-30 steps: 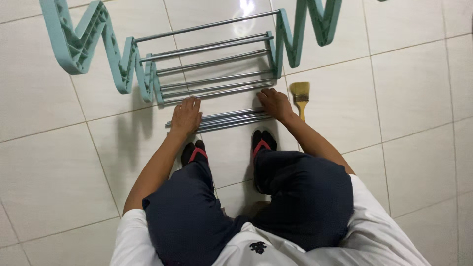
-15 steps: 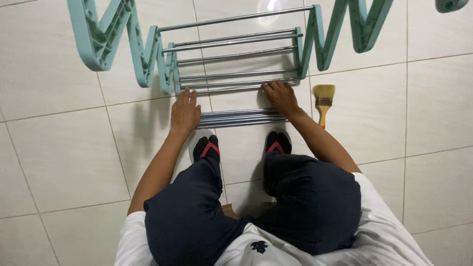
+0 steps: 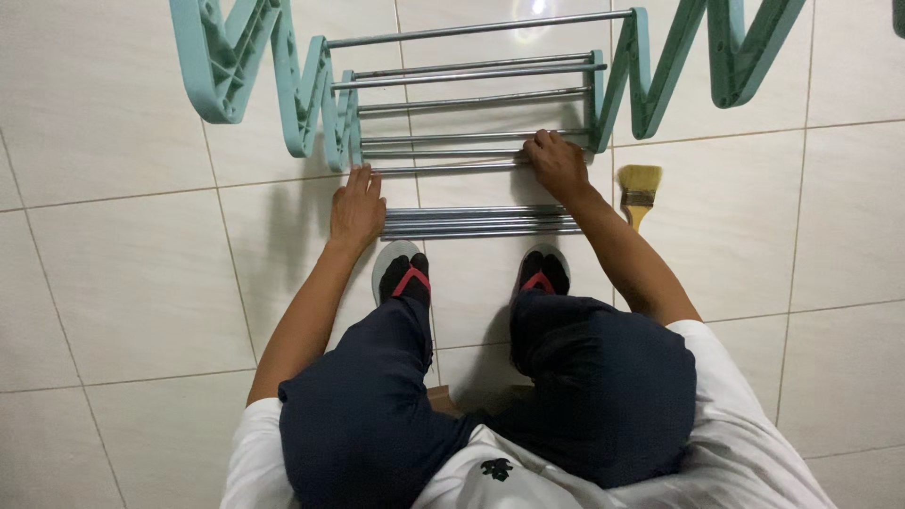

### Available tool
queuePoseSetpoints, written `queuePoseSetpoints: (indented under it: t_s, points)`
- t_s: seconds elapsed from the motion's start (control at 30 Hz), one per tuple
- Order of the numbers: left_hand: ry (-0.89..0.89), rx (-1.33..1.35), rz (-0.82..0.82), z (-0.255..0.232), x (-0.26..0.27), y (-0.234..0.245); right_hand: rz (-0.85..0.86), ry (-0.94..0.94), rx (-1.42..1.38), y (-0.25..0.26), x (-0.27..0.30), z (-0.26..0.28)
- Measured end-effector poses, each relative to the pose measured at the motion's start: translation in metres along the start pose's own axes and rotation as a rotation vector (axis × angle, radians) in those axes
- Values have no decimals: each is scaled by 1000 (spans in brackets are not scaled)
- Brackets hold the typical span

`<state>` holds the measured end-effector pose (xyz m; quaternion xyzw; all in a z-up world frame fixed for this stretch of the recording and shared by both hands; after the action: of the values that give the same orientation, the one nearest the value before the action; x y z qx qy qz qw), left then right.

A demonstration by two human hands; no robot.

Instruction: The person disassembles a light blue plastic and metal dish rack on a tiled floor. They remove multiple metal rods one by one, then brush the plastic frame with a small brush.

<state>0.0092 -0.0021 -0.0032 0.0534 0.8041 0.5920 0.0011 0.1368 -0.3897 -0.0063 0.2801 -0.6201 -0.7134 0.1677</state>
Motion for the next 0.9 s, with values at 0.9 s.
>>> queuePoseSetpoints:
  t_s: [0.9]
  points:
    - [-244,54,-35,-46,40,35,80,-187,-275,82,103,48]
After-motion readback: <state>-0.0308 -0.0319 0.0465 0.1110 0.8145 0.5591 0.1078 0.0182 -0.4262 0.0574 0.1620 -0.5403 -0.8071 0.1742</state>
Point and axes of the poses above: each hand's wrist, its own x-axis away from the middle knuckle, its own y-axis out of the back of the hand, z = x × y, the point moved 1 cm from there along -x, towards the middle knuckle, and after that the axes turned 10 degrees about -z, right-handed, at the moved point
